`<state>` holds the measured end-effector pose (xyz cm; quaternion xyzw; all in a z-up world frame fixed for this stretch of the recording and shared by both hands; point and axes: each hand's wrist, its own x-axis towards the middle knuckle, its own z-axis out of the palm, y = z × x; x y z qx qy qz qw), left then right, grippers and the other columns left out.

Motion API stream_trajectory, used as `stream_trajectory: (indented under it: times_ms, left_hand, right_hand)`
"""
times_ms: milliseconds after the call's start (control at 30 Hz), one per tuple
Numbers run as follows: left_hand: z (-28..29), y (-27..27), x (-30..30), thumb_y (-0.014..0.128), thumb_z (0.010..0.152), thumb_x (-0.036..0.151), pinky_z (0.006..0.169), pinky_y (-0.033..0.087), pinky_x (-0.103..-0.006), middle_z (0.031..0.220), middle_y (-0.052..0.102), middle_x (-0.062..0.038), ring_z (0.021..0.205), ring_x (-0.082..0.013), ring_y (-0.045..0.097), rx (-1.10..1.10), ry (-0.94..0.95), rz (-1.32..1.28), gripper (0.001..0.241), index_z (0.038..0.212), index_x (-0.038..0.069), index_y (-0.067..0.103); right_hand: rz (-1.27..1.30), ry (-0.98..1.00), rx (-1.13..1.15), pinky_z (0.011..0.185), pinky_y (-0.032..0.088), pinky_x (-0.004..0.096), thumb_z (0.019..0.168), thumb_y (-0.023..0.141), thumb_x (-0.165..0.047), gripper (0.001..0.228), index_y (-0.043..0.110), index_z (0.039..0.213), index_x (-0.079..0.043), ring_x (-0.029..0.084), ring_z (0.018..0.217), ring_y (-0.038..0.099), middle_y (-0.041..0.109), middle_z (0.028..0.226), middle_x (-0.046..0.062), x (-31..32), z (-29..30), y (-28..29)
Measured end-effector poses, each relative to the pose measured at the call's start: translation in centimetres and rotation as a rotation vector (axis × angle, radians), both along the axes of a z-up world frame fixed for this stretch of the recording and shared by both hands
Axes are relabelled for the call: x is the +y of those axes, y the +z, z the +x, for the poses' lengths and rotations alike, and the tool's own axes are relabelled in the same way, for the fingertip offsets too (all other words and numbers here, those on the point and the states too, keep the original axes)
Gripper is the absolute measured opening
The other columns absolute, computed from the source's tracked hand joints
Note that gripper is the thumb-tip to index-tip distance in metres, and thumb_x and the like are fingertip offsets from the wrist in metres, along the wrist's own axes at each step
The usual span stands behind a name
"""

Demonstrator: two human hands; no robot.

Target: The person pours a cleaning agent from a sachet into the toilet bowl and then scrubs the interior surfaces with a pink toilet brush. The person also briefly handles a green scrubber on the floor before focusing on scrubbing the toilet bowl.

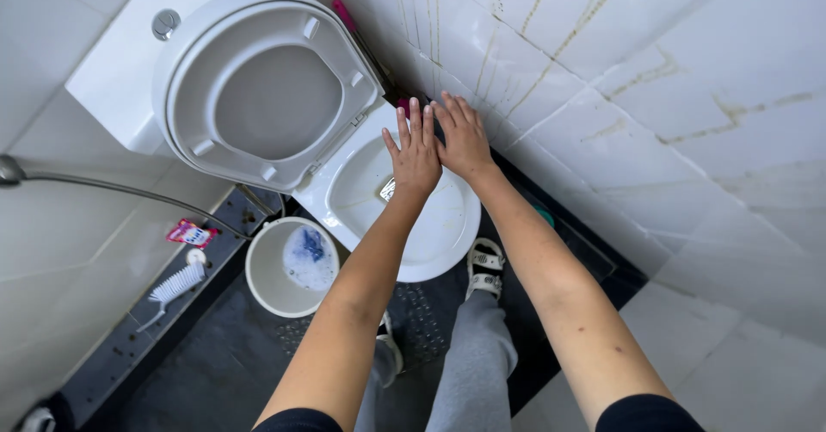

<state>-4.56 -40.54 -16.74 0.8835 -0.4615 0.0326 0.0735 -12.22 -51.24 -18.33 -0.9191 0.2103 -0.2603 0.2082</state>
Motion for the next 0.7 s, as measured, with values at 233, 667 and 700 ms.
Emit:
stream_trajectory:
  times_ms: [233,667,700]
  left_hand:
    - [2.2,-3.3,-2.9,0.049,0.101,0.024,0.122,0.003,-0.0673,0.173,0.011,-0.008,0.16,-0.0316,0.007,-0.09,0.103,-0.096,0.069,0.165,0.015,0.024]
    - [8.2,-8.0,-4.9,0.05,0.101,0.015,0.125,0.006,-0.0607,0.173,0.015,-0.009,0.16,-0.0321,0.014,-0.308,0.063,-0.107,0.069,0.165,0.013,0.027]
    - [8.6,-7.9,-5.2,0.05,0.1,0.013,0.127,0.008,-0.0572,0.174,0.016,-0.01,0.16,-0.0324,0.015,-0.329,0.054,-0.073,0.07,0.166,0.012,0.028]
  right_hand:
    - [-0.004,0.127,-0.027,0.118,0.032,0.053,0.092,0.069,-0.022,0.058,0.053,0.146,-0.006,0.038,0.145,0.039,0.043,0.158,0.017,-3.6,3.1,-1.8]
    - [0.226,0.271,-0.187,0.122,0.036,0.044,0.106,0.054,-0.021,0.047,0.049,0.15,-0.004,0.037,0.145,0.044,0.046,0.158,0.017,-6.9,13.1,-9.6]
    - [0.338,0.254,-0.198,0.121,0.036,0.044,0.108,0.052,-0.025,0.048,0.048,0.151,-0.005,0.037,0.144,0.044,0.046,0.157,0.017,-7.2,13.9,-9.6]
